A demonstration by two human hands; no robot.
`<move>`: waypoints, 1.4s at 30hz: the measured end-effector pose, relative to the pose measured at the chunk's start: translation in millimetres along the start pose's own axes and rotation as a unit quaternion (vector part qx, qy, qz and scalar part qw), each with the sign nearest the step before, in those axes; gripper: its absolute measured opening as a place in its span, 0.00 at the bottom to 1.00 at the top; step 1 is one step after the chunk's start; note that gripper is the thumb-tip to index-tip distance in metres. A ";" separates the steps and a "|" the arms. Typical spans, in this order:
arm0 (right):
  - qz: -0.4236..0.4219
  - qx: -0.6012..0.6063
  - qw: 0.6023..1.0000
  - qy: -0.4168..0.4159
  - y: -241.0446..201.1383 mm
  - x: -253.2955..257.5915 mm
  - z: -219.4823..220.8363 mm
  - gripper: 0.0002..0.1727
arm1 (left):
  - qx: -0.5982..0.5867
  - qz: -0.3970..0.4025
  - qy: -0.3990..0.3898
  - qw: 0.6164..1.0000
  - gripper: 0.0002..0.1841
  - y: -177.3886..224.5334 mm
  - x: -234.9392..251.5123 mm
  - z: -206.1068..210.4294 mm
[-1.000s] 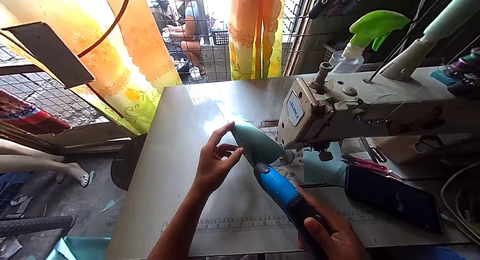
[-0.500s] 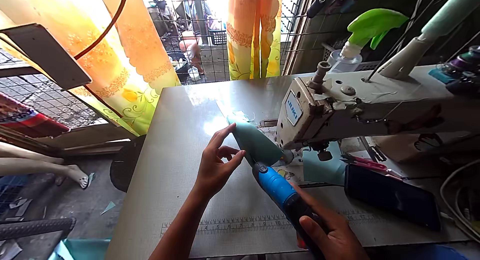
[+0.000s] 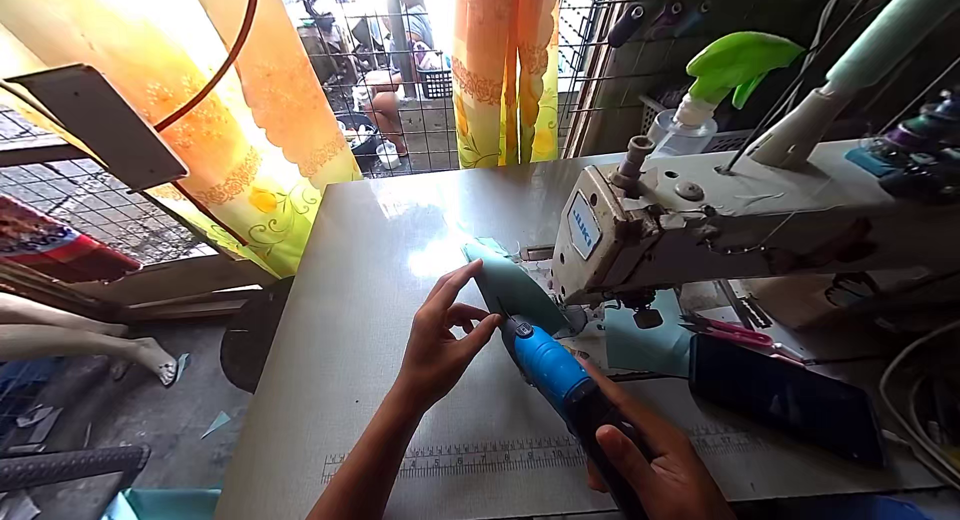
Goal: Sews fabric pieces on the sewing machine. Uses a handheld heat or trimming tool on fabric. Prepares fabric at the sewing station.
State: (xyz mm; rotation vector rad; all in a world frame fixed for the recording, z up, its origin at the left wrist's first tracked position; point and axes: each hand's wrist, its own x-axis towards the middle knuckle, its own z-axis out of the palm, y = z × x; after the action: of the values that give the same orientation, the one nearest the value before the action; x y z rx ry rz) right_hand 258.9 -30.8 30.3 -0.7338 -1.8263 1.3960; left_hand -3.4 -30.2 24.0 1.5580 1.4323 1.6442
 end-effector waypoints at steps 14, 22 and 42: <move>-0.011 -0.041 0.999 0.001 -2.1 -5.4 -3.1 0.38 | -0.007 0.003 -0.002 1.000 0.32 0.8 -0.4 -0.1; -0.004 -0.014 1.000 0.012 -4.1 1.3 3.7 0.37 | -0.011 0.016 -0.004 1.000 0.30 1.1 -1.2 3.3; 0.007 -0.009 1.000 0.017 -10.5 6.1 11.0 0.37 | -0.048 -0.027 0.025 0.998 0.29 5.7 -0.8 3.7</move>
State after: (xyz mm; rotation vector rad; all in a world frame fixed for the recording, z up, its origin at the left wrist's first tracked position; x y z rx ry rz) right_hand 246.2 -34.9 39.9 -0.7770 -1.8135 1.3689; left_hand 2.0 -31.6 28.1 1.4238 1.3866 1.7054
